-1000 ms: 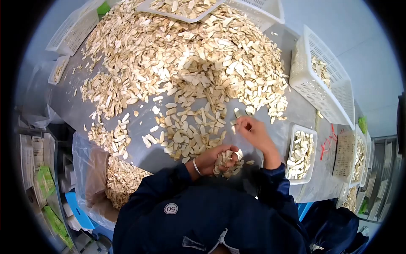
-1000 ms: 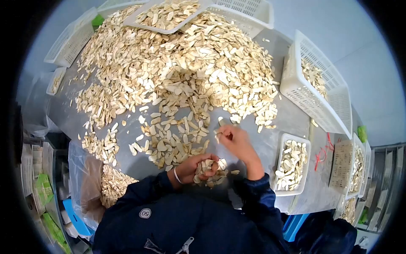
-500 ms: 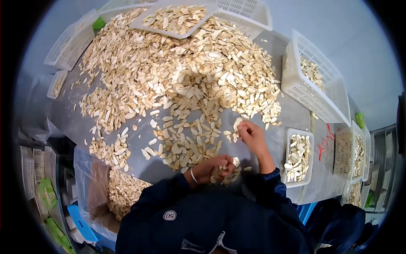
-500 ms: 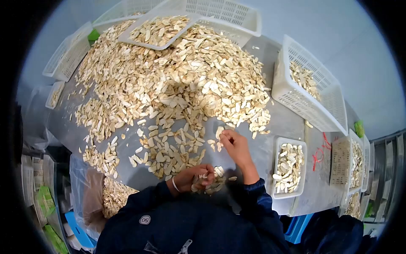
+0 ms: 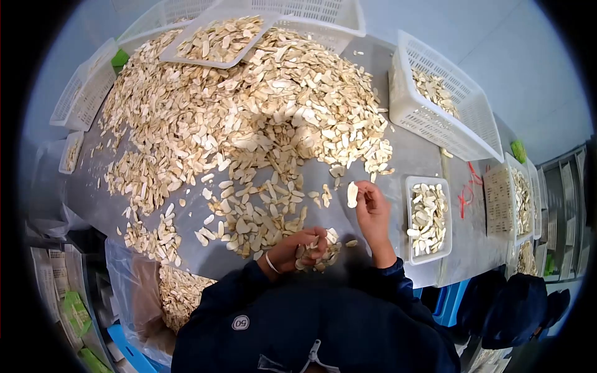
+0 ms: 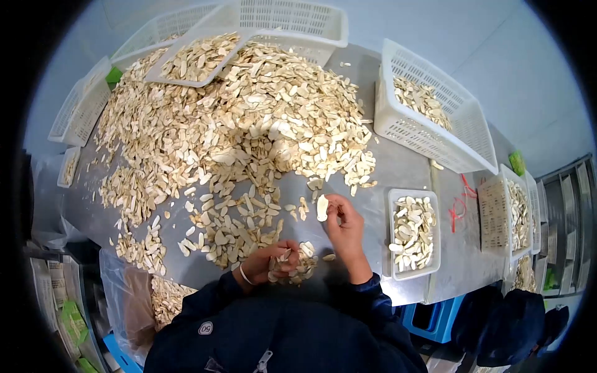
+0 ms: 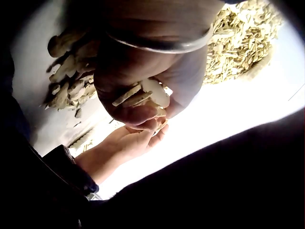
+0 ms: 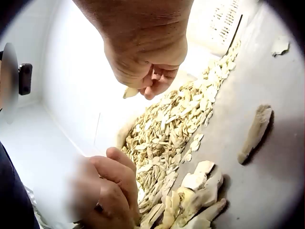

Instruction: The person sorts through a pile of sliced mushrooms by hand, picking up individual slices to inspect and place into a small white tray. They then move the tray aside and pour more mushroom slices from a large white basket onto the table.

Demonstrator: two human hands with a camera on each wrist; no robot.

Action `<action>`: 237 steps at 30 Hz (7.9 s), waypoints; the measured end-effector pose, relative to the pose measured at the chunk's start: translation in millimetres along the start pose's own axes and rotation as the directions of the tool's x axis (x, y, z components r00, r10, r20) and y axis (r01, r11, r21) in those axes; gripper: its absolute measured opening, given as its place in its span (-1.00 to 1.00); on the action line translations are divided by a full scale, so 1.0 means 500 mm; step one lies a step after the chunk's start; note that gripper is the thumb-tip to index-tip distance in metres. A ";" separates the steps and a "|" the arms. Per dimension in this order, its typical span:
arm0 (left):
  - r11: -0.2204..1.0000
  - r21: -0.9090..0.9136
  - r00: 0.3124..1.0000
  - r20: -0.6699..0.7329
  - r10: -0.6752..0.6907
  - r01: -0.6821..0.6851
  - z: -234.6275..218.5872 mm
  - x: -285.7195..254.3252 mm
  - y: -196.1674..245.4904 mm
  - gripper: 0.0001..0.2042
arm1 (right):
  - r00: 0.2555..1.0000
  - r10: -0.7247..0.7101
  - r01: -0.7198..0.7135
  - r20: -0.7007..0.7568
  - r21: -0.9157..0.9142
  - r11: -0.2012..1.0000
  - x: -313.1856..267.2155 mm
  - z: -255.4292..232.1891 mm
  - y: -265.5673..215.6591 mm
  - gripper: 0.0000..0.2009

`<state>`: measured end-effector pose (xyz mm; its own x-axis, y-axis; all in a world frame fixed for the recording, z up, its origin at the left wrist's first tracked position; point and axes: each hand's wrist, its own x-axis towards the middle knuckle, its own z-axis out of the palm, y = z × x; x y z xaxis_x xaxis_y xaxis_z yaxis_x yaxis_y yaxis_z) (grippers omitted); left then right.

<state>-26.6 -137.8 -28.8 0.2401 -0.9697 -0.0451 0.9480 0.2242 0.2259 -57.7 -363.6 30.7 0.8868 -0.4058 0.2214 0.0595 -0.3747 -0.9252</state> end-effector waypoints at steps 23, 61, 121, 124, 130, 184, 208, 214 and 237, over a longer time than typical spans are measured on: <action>0.999 0.001 0.994 -0.106 0.040 -0.040 -0.020 0.002 -0.020 -0.62 | 0.697 -0.101 0.083 0.710 0.061 0.995 0.336 0.203 -0.208 -0.69; 0.999 -0.039 1.000 -0.012 0.015 -0.015 -0.009 0.002 -0.003 -0.63 | 0.967 0.069 0.065 0.245 -0.503 0.862 0.176 0.006 0.070 -0.76; 0.999 0.021 0.997 -0.070 0.042 -0.040 0.003 -0.004 0.009 -0.65 | 0.880 0.183 -0.165 0.438 -0.080 0.983 0.138 0.040 0.106 -0.70; 0.999 0.023 0.997 -0.066 0.040 -0.038 -0.001 -0.004 0.009 -0.65 | 0.858 0.233 -0.238 0.457 -0.049 0.970 0.131 0.038 0.090 -0.72; 0.998 0.050 0.997 -0.071 0.037 -0.034 -0.001 -0.003 0.008 -0.66 | 0.856 0.231 -0.270 0.463 0.019 0.963 0.105 0.028 0.077 -0.70; 0.993 0.029 0.972 -0.212 -0.103 0.111 0.020 0.008 -0.066 -0.77 | 0.997 0.004 -0.003 -0.072 0.011 1.000 -0.216 -0.099 0.009 -0.82; 0.975 0.210 0.921 -0.362 0.140 -0.066 0.058 -0.025 -0.037 -0.84 | 0.925 0.143 -0.053 0.353 -0.252 0.966 -0.135 -0.085 -0.022 -0.83; 0.985 0.125 0.944 -0.292 0.151 -0.119 0.047 -0.032 -0.029 -0.79 | 0.942 -0.009 0.189 0.335 -0.508 0.840 -0.019 -0.106 0.042 -0.83; 0.999 0.029 0.900 -0.434 0.033 -0.023 0.074 -0.005 -0.018 -0.72 | 0.771 0.209 -0.231 0.601 -0.041 0.972 0.034 -0.088 -0.021 -0.83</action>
<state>-43.7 -141.0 5.3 0.3385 -0.8235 -0.4553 0.9357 0.2436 0.2551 -63.2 -403.4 57.9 0.9720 0.1103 -0.2076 -0.1656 -0.3053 -0.9377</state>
